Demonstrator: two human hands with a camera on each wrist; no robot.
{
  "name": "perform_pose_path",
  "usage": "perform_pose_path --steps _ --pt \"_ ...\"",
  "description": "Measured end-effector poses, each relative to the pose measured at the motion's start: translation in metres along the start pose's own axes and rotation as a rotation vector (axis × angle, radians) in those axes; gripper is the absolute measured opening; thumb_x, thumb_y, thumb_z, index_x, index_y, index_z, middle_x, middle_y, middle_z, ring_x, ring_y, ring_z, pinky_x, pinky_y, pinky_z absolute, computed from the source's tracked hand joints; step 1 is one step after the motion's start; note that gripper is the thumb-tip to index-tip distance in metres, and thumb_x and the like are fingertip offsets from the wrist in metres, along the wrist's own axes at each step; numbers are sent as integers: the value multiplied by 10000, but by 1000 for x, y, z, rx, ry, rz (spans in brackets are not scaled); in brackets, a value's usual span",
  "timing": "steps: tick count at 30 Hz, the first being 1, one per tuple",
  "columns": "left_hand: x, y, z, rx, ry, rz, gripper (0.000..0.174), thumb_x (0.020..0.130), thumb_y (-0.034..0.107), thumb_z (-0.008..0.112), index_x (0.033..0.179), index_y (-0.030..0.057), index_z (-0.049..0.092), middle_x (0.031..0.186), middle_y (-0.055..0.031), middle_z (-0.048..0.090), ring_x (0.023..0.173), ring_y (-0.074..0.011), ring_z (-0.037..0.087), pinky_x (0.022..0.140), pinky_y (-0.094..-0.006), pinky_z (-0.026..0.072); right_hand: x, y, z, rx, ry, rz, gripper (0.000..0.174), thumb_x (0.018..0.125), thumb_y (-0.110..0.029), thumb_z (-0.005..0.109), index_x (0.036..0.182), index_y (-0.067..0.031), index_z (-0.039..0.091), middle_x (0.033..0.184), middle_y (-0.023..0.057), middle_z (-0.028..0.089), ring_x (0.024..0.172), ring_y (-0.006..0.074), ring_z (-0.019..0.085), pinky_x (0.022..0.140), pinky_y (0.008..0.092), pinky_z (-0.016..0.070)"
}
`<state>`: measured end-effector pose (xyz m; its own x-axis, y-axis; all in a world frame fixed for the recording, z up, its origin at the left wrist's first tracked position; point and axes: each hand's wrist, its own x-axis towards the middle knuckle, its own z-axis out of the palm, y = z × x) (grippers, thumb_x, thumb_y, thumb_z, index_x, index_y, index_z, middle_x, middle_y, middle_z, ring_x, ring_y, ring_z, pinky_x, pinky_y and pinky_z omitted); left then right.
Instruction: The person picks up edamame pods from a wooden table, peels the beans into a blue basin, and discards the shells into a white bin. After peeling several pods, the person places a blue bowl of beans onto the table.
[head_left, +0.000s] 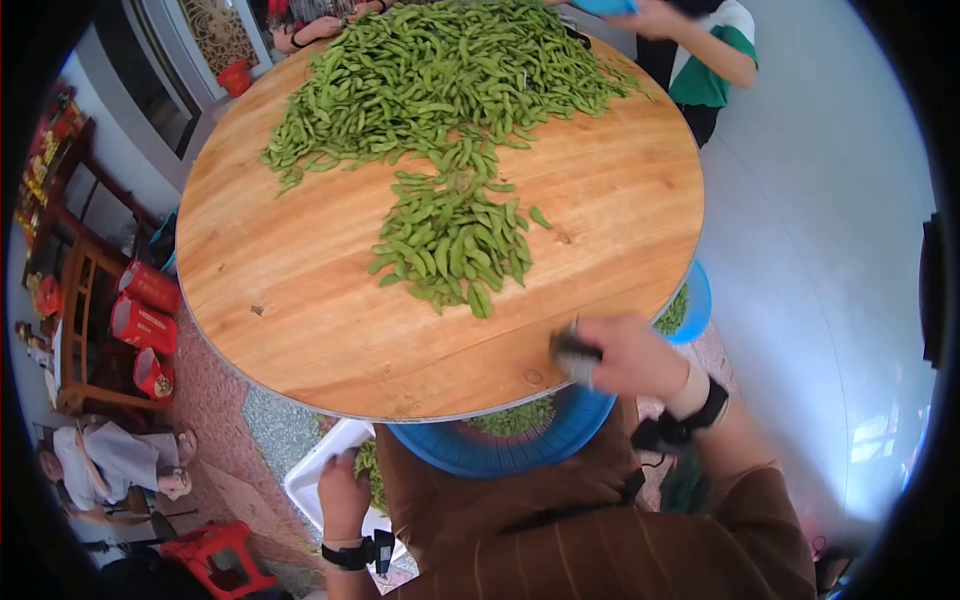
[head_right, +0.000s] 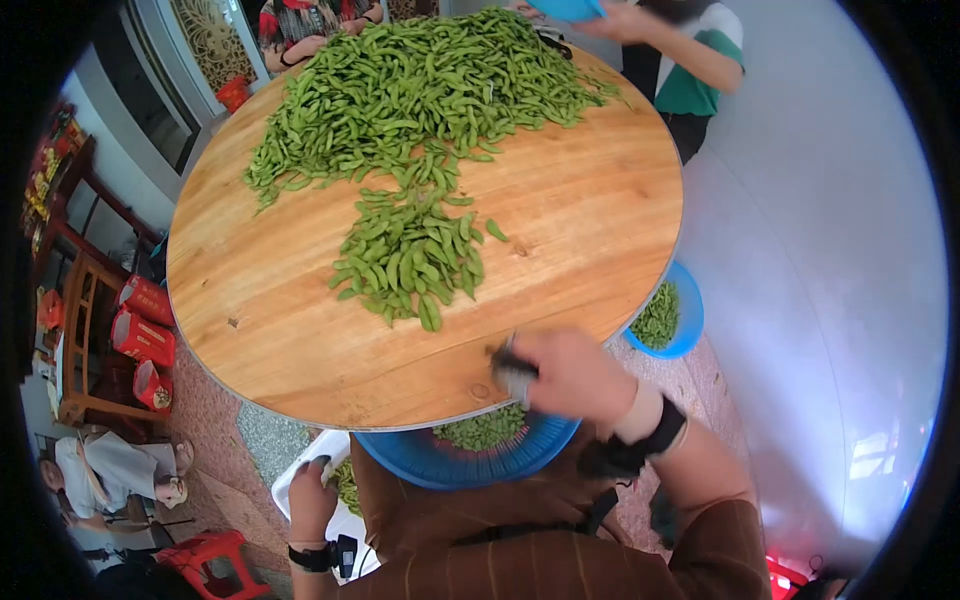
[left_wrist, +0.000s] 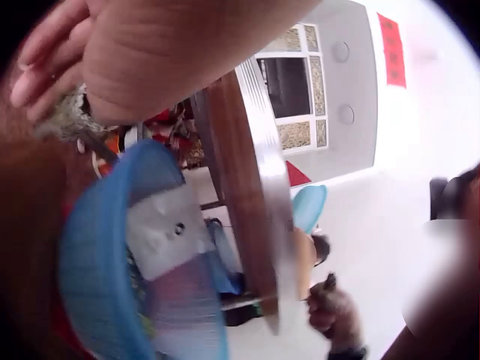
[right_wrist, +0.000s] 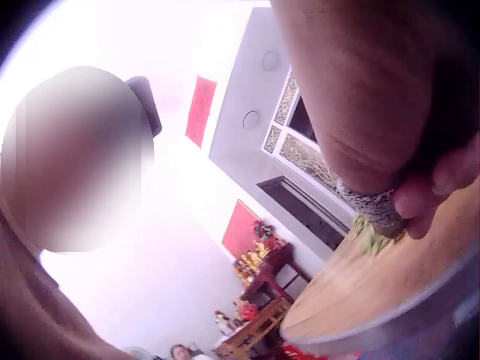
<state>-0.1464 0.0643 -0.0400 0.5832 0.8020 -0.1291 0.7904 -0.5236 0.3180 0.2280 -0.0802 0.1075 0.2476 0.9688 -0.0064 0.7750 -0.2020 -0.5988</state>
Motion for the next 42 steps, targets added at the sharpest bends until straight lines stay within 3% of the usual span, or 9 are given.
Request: perform_pose_path --steps 4,14,17,20,23,25,30,37,42 --pt "-8 -8 -1 -83 163 -4 360 716 47 629 1074 16 598 1018 -256 601 965 -392 575 790 -449 465 74 35 -22 -172 243 36 199 768 -220 635 792 -29 586 734 221 596 703 391 595 623 452 472" --pt "15 70 -39 -215 -302 204 317 791 166 613 1073 24 594 927 -230 607 903 -393 577 784 -428 480 106 56 -8 -353 317 91 208 689 -176 644 769 10 595 797 232 619 765 393 599 692 458 484" --pt "23 99 -46 -444 -479 363 297 851 175 584 1114 39 571 935 -180 630 876 -325 607 746 -379 493 64 26 -19 -169 225 127 228 702 -219 664 802 -20 613 755 188 628 711 356 608 644 424 478" --pt "26 143 -43 -1132 -441 343 284 932 200 505 1158 33 542 938 -112 648 839 -223 613 696 -306 487 15 -3 -3 393 40 86 249 760 -242 697 887 -39 631 721 87 626 669 159 590 614 332 471" --pt "34 169 -54 -1462 -711 183 326 971 244 457 1205 26 516 918 -83 654 790 -146 599 641 -246 458 -23 -16 32 764 -125 36 246 804 -157 701 1001 -30 625 800 -4 621 800 60 540 714 257 460" --pt "40 170 -40 -1688 -1199 46 324 971 259 459 1176 19 530 814 -79 622 671 -126 549 582 -222 413 -36 -15 48 828 -167 4 250 815 -97 692 1043 -22 624 878 -13 629 867 66 547 774 248 457" --pt "38 173 -25 -1886 -1006 15 289 958 290 481 1076 35 549 702 -26 522 572 -102 440 536 -219 349 -55 -16 53 779 -131 314 307 838 -38 554 1146 -29 551 847 10 631 772 100 590 684 256 484" --pt "38 183 -25 -1173 -452 325 134 902 51 506 1006 41 590 776 -12 574 656 -100 499 590 -239 404 -59 -14 60 670 -140 68 341 810 -9 505 1150 -16 507 803 83 645 772 245 650 722 321 501" --pt "39 176 -20 -747 -219 569 154 852 29 551 998 32 599 806 -84 605 704 -184 565 647 -302 456 -60 -9 66 677 -138 76 331 819 -8 500 1149 -17 528 806 76 648 771 206 650 712 308 499"
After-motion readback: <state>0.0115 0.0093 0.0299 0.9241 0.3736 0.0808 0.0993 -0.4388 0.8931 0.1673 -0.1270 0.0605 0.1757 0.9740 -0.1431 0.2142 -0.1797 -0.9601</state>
